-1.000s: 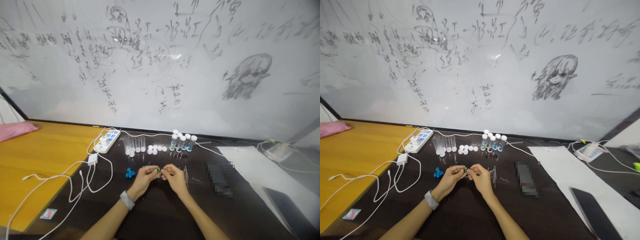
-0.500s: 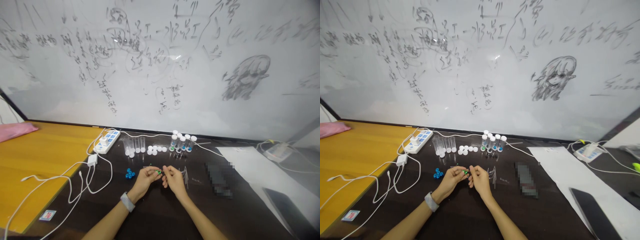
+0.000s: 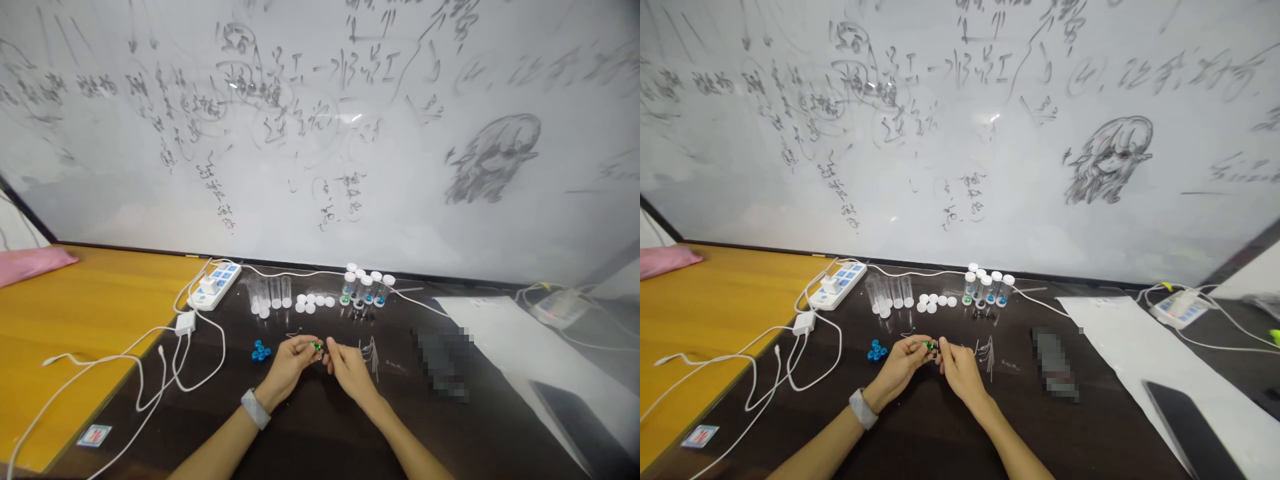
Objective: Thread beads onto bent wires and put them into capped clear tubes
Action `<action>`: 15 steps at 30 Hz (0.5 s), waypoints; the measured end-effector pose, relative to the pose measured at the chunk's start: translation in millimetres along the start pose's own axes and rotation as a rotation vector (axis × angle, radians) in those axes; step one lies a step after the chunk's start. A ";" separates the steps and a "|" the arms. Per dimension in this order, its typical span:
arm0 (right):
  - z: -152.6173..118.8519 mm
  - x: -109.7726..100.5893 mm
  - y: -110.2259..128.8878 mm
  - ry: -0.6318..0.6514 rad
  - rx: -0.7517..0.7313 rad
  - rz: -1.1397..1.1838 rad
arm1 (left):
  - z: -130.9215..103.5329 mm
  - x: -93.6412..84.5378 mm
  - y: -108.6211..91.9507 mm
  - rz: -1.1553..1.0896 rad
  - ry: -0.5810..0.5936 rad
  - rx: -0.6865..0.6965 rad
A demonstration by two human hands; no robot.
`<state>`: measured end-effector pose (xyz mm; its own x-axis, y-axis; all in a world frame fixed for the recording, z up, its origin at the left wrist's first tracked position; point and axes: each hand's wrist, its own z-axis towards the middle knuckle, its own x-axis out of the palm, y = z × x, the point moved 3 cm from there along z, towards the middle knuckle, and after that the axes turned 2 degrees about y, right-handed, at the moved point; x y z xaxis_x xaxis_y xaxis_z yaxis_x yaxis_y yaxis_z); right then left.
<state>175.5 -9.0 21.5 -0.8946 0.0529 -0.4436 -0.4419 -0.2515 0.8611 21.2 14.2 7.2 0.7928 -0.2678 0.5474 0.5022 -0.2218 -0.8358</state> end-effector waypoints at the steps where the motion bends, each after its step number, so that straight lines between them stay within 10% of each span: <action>1: -0.1 -2.0 1.5 0.006 -0.008 -0.018 | 0.1 0.2 0.0 0.005 0.001 0.001; 15: -1.5 -12.4 10.1 0.089 -0.223 -0.229 | 0.6 -0.8 -1.2 -0.031 -0.018 -0.010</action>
<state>182.3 -13.6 35.3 -0.7600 0.0509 -0.6480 -0.5970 -0.4487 0.6650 20.2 15.2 7.7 0.7829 -0.2435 0.5725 0.5234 -0.2396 -0.8177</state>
